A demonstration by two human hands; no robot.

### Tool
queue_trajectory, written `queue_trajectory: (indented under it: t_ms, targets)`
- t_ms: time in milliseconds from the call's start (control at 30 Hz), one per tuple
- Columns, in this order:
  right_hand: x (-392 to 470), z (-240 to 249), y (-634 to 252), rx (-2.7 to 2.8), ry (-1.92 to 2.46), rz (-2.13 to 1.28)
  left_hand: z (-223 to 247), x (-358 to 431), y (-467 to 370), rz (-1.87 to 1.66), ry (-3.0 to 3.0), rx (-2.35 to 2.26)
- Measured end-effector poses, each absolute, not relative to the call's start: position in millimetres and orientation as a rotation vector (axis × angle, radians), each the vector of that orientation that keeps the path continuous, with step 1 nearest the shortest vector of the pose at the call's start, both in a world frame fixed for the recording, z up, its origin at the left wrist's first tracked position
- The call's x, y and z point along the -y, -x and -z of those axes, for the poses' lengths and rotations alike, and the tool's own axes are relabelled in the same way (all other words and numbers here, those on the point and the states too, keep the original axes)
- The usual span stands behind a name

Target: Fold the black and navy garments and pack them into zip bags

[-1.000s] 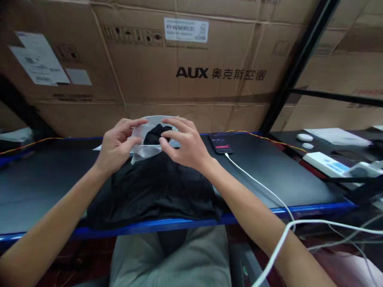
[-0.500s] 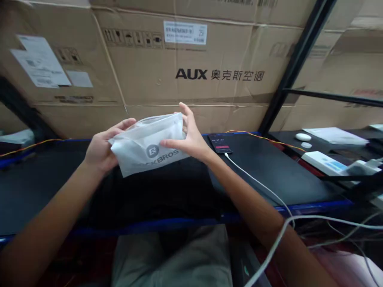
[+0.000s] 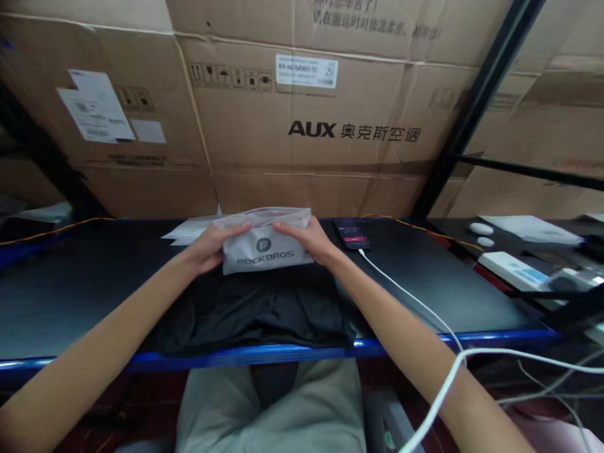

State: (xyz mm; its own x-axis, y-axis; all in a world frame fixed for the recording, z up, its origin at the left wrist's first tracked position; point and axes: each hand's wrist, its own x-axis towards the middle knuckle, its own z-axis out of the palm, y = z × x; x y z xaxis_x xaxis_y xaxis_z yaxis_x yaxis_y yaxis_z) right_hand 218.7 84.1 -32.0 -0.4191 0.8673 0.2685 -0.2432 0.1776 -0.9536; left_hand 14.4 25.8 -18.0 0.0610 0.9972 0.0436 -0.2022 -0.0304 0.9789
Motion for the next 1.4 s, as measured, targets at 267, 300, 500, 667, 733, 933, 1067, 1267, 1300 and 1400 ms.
queue_trajectory:
  t_ms: [267, 300, 500, 667, 733, 933, 1067, 1267, 1300, 1400]
  targets:
    - [-89.7, 35.3, -220.1, 1.479, 0.702, -1.407, 18.4, -32.7, -5.4, -1.330, -1.240, -1.071]
    - [-89.4, 36.0, -220.1, 1.481, 0.704, -1.421, 20.6, -33.9, -5.5, -1.339, -1.238, -1.084]
    - [-82.4, 43.0, -215.4, 1.469, 0.770, -1.644, 33.2, -37.6, -4.7, -1.253, -1.217, -1.207]
    - [-83.6, 52.5, -209.1, 1.403, 0.910, -1.490, 36.7, -37.4, -4.6, -1.117, -1.308, -1.162]
    - [-84.5, 55.7, -207.4, 1.428, 0.908, -1.449, 38.3, -37.9, -6.0, -1.110, -1.321, -1.175]
    - [-88.5, 56.2, -213.1, 1.433, 0.808, -1.681, 39.4, -38.4, -10.6, -1.196, -1.179, -1.202]
    - [-95.4, 49.9, -225.3, 1.555, 0.826, -1.781, 36.4, -43.9, -9.1, -1.349, -0.974, -1.200]
    - [-107.3, 45.7, -228.2, 1.346, 0.912, -1.674, 34.4, -52.2, -0.1, -1.445, -0.910, -1.165]
    - [-109.2, 46.4, -226.7, 1.276, 0.935, -1.633, 35.3, -51.4, -0.2, -1.391, -0.947, -1.171]
    - [-113.4, 48.8, -223.7, 1.129, 0.958, -1.579, 40.8, -48.1, -4.6, -1.204, -1.052, -1.186]
